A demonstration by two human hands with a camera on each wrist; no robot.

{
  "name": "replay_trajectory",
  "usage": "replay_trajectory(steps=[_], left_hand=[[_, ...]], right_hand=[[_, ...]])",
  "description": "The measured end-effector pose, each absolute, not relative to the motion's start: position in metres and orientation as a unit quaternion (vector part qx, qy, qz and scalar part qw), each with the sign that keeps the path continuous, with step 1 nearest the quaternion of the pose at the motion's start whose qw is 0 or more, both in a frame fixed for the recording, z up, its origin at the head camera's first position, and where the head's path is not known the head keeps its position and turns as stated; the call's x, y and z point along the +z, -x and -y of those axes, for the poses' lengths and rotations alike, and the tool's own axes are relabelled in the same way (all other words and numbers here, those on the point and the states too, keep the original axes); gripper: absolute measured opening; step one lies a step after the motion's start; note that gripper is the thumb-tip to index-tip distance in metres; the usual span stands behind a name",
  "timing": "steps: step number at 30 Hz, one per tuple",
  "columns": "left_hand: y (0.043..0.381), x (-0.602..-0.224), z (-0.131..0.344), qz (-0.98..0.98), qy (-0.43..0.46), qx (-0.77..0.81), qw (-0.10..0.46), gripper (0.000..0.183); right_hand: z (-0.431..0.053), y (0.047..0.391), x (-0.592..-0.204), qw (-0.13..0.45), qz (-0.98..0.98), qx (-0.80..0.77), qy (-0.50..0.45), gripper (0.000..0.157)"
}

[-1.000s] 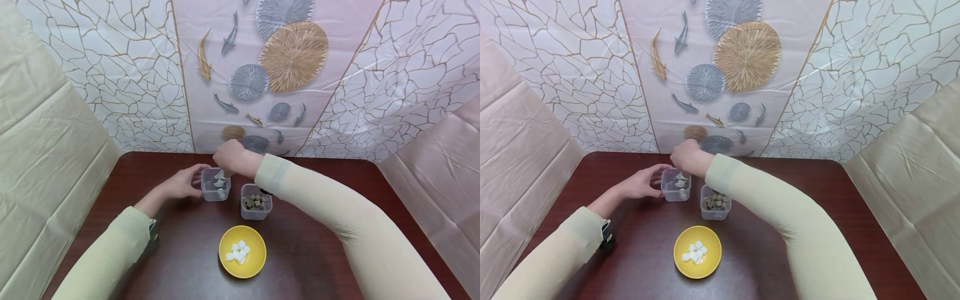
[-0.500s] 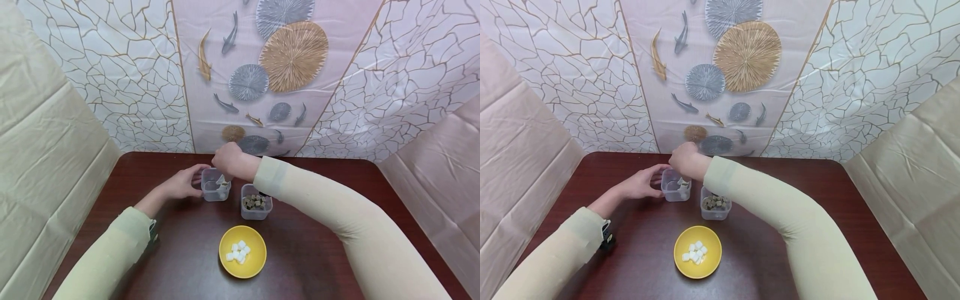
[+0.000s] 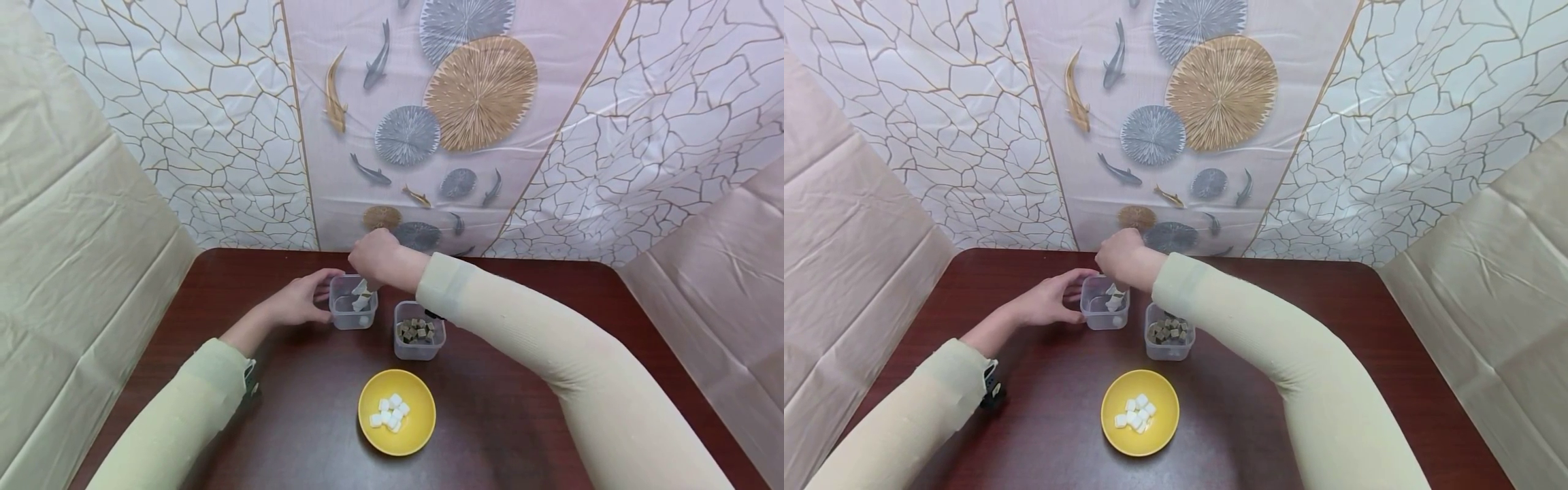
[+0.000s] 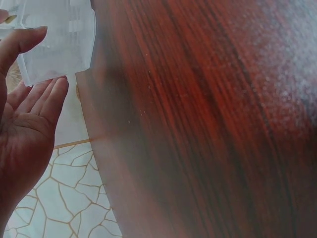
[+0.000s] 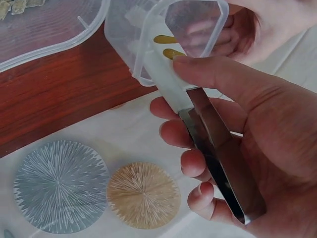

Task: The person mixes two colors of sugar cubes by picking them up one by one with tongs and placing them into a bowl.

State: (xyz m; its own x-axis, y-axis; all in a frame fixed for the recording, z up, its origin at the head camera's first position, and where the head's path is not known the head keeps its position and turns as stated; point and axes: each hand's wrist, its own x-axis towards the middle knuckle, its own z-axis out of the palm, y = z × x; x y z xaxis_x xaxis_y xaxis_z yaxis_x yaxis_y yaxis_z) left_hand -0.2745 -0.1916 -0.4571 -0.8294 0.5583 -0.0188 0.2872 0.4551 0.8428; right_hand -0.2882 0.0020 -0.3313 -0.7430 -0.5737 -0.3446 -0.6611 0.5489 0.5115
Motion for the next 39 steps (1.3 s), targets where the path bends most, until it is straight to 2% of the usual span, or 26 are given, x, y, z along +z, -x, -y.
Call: replay_trajectory(steps=[13,23,36,39], left_hand=[[0.274,-0.461,0.193,-0.818,-0.282,0.481,0.139,0.081],[0.275,-0.461,0.192,-0.822,-0.284,0.474,0.141,0.081],[0.273,-0.457,0.191,-0.826,-0.271,0.474,0.14,0.08],[0.273,-0.457,0.191,-0.827,-0.27,0.472,0.141,0.08]], right_hand=[[0.006,0.285,-0.335,0.112,-0.874,0.33,0.337,0.053],[0.008,0.286,-0.339,0.123,-0.872,0.319,0.349,0.04],[-0.014,0.283,-0.315,0.107,-0.885,0.267,0.366,0.025],[-0.023,0.28,-0.307,0.106,-0.889,0.245,0.371,0.031]])
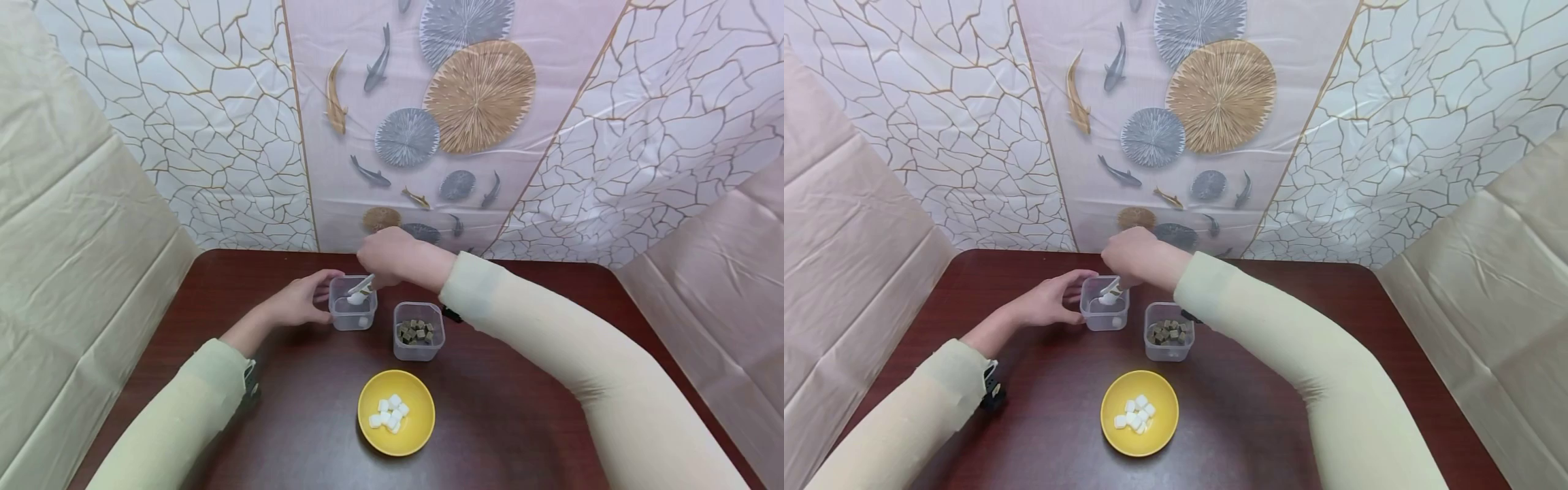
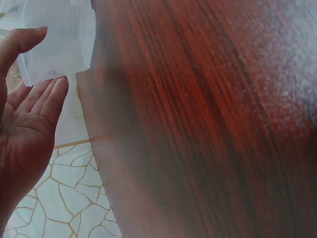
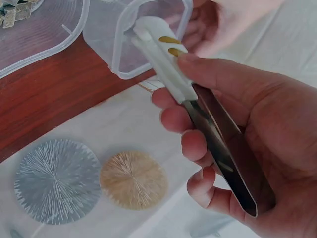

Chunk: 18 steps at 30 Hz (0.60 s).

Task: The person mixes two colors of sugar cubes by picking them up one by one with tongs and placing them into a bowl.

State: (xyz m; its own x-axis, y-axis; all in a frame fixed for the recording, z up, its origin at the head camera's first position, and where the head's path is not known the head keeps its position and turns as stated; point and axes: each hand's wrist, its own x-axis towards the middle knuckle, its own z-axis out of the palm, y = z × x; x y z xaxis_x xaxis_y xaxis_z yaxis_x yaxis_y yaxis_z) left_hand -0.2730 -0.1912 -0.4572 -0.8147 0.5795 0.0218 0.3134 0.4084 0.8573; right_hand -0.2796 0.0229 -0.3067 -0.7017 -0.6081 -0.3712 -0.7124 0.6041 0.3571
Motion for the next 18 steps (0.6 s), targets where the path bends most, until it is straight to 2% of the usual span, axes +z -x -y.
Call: replay_trajectory(steps=[5,14,18], left_hand=[[0.274,-0.457,0.191,-0.827,-0.268,0.474,0.142,0.081],[0.273,-0.458,0.188,-0.836,-0.262,0.461,0.14,0.081],[0.272,-0.457,0.189,-0.842,-0.257,0.454,0.137,0.082]], right_hand=[[-0.04,0.269,-0.293,0.107,-0.888,0.217,0.391,0.044],[-0.079,0.241,-0.279,0.094,-0.881,0.164,0.433,0.046],[-0.093,0.228,-0.279,0.091,-0.883,0.134,0.442,0.041]])
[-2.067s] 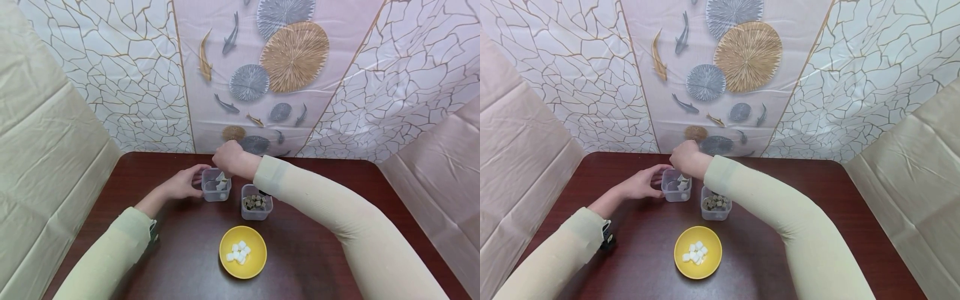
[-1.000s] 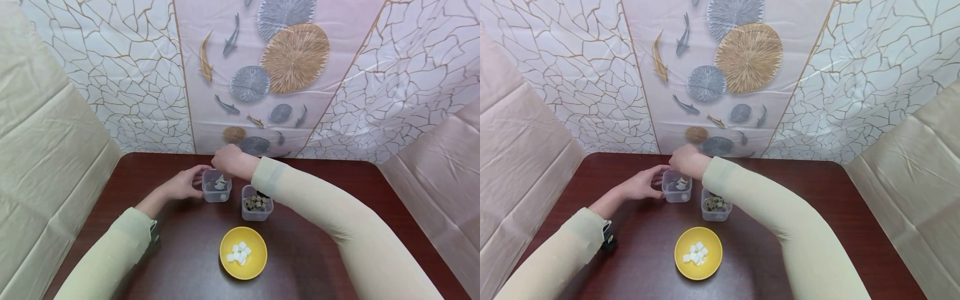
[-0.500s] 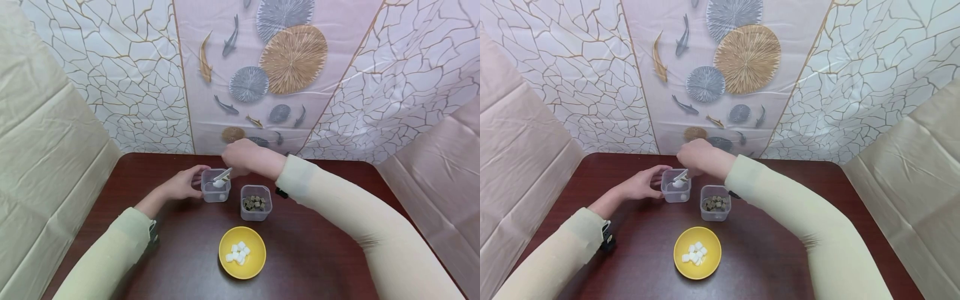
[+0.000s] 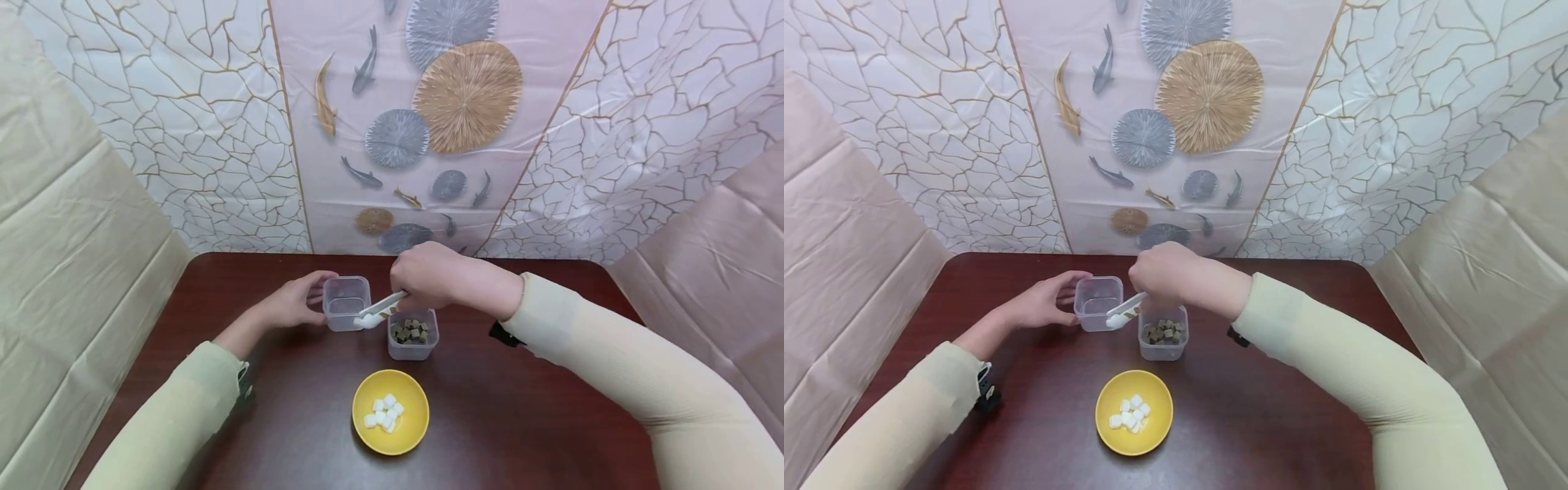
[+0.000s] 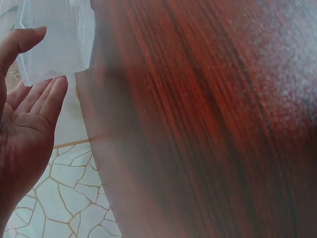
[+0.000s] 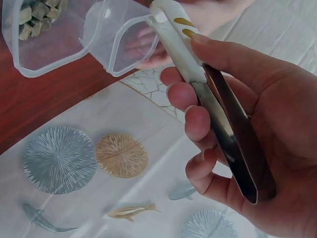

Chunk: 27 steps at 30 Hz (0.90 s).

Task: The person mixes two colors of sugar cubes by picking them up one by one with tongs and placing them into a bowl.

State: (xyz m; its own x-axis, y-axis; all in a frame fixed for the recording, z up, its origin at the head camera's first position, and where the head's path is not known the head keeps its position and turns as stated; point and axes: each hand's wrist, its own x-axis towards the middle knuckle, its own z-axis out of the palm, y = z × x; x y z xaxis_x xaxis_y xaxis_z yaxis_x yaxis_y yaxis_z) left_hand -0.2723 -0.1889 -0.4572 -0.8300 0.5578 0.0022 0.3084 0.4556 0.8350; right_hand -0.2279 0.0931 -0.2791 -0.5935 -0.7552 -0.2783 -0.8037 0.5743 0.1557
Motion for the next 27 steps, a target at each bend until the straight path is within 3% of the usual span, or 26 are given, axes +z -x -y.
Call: replay_trajectory(steps=[4,27], left_hand=[[0.271,-0.457,0.19,-0.845,-0.252,0.451,0.137,0.083],[0.274,-0.459,0.19,-0.831,-0.266,0.468,0.143,0.082]], right_hand=[[-0.102,0.216,-0.279,0.095,-0.883,0.114,0.446,0.03],[-0.129,0.165,-0.315,0.075,-0.835,0.164,0.52,0.038]])
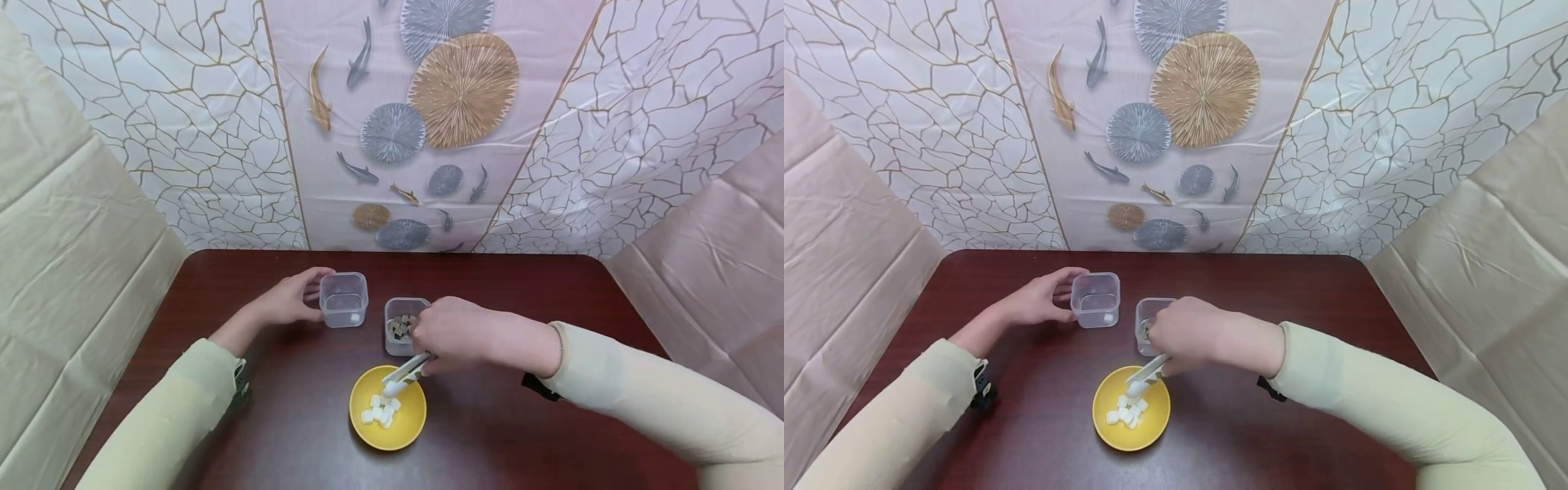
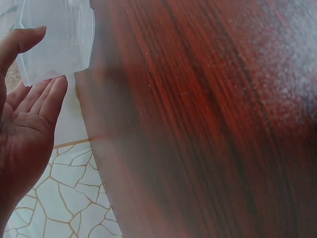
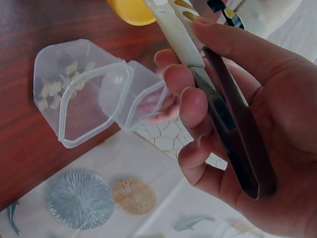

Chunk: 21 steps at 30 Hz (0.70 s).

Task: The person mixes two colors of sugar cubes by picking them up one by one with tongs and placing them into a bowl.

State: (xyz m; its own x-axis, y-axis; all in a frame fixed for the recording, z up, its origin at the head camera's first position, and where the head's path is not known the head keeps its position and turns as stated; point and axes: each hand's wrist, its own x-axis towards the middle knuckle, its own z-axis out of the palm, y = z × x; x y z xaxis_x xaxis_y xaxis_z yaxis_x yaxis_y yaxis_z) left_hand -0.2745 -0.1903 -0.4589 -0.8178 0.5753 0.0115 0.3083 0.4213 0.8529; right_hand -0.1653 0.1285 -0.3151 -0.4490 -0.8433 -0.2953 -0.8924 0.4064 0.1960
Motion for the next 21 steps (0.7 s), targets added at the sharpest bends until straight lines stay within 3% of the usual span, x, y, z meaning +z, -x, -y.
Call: replay_trajectory(steps=[10,21], left_hand=[[0.273,-0.458,0.19,-0.834,-0.259,0.465,0.146,0.082],[0.274,-0.458,0.191,-0.838,-0.253,0.46,0.15,0.083]], right_hand=[[-0.123,0.158,-0.32,0.069,-0.84,0.217,0.492,0.036],[-0.124,0.176,-0.297,0.078,-0.865,0.132,0.478,0.037]])
